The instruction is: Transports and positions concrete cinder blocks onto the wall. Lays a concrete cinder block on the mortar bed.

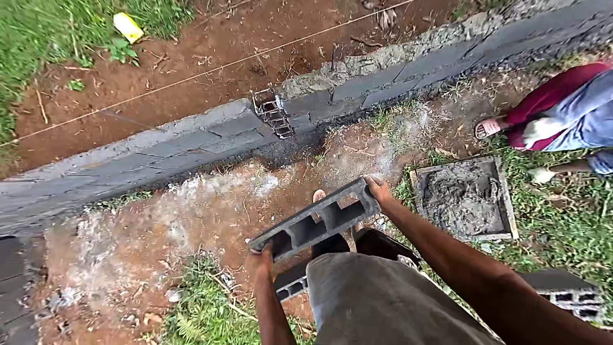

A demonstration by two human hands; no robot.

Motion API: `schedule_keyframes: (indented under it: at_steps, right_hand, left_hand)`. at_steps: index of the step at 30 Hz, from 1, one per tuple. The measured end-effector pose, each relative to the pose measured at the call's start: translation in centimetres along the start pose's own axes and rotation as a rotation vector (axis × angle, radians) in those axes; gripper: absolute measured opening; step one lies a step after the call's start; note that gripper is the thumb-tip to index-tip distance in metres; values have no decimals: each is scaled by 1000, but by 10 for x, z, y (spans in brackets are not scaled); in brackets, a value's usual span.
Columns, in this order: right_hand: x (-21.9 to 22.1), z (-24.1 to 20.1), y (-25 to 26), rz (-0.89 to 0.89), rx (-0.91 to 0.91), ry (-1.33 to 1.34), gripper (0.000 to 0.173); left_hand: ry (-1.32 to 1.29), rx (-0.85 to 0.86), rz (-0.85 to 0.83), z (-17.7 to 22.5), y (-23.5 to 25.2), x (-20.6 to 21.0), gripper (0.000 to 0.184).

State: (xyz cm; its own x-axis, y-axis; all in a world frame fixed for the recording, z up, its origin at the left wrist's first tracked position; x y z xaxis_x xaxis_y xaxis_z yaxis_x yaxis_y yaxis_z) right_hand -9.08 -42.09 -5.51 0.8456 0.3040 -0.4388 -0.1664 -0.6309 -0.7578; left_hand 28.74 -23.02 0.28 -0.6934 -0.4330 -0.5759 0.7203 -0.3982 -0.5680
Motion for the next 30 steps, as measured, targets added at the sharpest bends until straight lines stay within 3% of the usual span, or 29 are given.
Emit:
schedule_keyframes:
  at_steps: [8,14,20,26,30]
  right_hand:
    - [-25,91,8,-143,92,-111,57]
    - [-41,137,-2,-172,95,-64,60]
    - [-70,127,-18,-172,31,-116,58]
    - [-88,107,-22,-186,-28,174,52]
    - [-103,96,-30,-211,-44,223,61]
  left_hand:
    - [325,34,-24,7,-54,22,44]
    - [401,48,-26,8,-99,29,43]
    - [354,106,-40,9,-115,38,46]
    - [240,149,-75,24,-125,46,47]
    - [262,114,-60,34,-123,54,51]
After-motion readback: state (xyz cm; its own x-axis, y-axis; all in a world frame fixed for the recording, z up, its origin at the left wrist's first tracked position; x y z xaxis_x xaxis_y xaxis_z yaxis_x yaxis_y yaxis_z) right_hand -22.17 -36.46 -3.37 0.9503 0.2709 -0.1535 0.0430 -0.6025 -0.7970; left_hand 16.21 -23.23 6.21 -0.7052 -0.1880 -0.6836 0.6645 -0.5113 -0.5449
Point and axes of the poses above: each hand's wrist, its own y-axis towards the middle knuckle, its own x-axis out of the palm, z = x × y, the point moved 3 cm from there along y, towards the middle knuckle, and after that the axes turned 14 degrees about -y, right-handed, at the moved point
